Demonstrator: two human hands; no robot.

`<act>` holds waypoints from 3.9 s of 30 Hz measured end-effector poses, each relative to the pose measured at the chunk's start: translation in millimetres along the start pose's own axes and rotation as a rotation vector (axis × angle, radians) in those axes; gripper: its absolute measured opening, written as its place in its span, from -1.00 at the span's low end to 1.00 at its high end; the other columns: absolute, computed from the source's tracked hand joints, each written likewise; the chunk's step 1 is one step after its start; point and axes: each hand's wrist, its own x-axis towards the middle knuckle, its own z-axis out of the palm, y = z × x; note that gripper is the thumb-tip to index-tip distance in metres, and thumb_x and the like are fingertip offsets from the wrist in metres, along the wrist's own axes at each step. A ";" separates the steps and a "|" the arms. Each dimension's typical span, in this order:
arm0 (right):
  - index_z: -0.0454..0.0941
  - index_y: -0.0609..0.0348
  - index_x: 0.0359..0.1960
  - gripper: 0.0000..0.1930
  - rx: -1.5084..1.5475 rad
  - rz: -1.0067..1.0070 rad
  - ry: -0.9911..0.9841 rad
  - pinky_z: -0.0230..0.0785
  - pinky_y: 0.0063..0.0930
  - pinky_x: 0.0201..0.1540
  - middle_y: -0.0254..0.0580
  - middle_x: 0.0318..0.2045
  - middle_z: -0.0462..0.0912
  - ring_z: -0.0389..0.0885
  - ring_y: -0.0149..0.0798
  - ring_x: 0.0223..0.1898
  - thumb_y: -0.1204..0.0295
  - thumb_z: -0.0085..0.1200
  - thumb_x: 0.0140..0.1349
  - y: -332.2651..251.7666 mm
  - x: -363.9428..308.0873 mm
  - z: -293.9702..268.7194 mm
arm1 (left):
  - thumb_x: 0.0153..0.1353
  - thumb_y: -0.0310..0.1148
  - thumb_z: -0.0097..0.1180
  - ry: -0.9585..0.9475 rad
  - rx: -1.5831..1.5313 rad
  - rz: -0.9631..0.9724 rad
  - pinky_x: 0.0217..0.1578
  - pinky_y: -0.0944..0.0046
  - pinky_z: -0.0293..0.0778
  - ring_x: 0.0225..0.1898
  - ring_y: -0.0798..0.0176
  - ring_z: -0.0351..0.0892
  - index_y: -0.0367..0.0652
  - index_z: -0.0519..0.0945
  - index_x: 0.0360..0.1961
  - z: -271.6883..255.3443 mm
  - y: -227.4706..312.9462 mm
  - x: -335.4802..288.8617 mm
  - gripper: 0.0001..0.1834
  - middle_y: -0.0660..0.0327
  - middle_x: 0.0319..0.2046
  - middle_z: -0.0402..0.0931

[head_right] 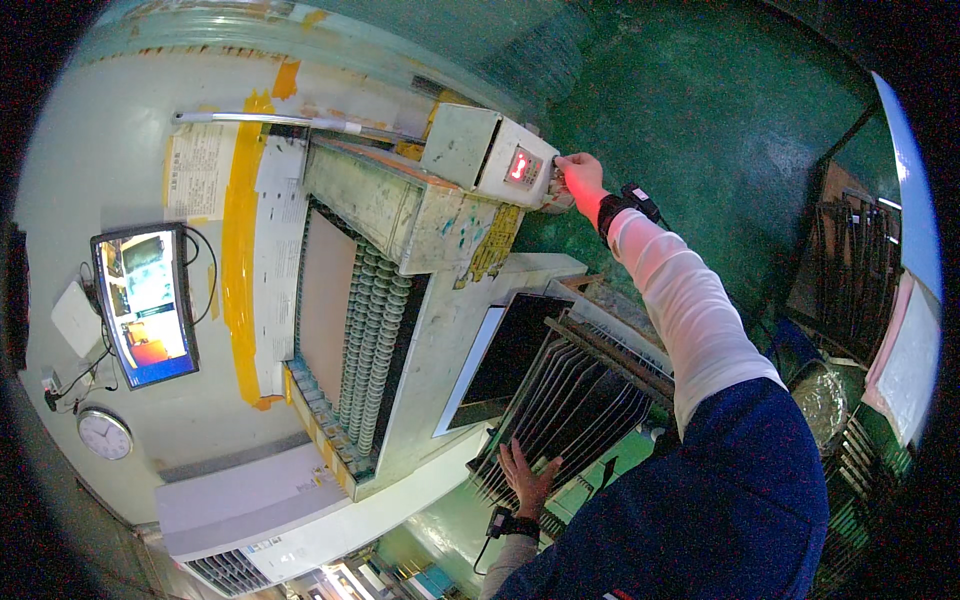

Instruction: Feeding rectangular plates into an industrial processing machine.

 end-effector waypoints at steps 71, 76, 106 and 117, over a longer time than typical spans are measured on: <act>0.54 0.18 -0.25 -0.77 0.062 0.068 -0.013 0.44 -0.45 -0.51 -0.28 -0.45 0.63 0.56 -0.39 -0.53 0.30 0.25 0.24 -8.9 -15.5 1.1 | -0.01 0.39 0.26 -0.004 -0.018 0.019 0.36 -0.33 -0.22 0.51 -0.25 -0.33 -0.05 -0.03 0.51 -1.2 -2.0 0.7 0.23 -0.13 0.50 -0.26; 0.53 0.20 -0.26 -0.76 0.087 0.031 -0.009 0.43 -0.45 -0.51 -0.28 -0.46 0.62 0.56 -0.39 -0.53 0.31 0.25 0.23 -6.2 -14.2 3.5 | -0.03 0.37 0.29 -0.011 -0.012 0.002 0.38 -0.30 -0.23 0.51 -0.25 -0.34 -0.04 -0.04 0.51 -3.1 -0.4 0.5 0.25 -0.12 0.50 -0.27; 0.55 0.22 -0.24 -0.75 0.054 0.011 0.001 0.48 -0.40 -0.47 -0.26 -0.43 0.61 0.57 -0.36 -0.49 0.33 0.28 0.19 -4.8 -10.0 3.5 | -0.06 0.38 0.30 -0.020 -0.016 -0.013 0.40 -0.29 -0.28 0.50 -0.26 -0.37 -0.01 -0.03 0.50 -0.4 -3.1 3.2 0.25 -0.08 0.50 -0.29; 0.56 0.20 -0.23 -0.76 0.054 0.022 0.003 0.49 -0.41 -0.49 -0.26 -0.42 0.62 0.60 -0.35 -0.48 0.34 0.28 0.18 -8.1 -14.6 -2.4 | -0.07 0.27 0.39 -0.021 -0.003 -0.005 0.39 -0.31 -0.24 0.50 -0.27 -0.34 -0.02 -0.03 0.50 -1.0 2.8 -0.1 0.25 -0.09 0.49 -0.26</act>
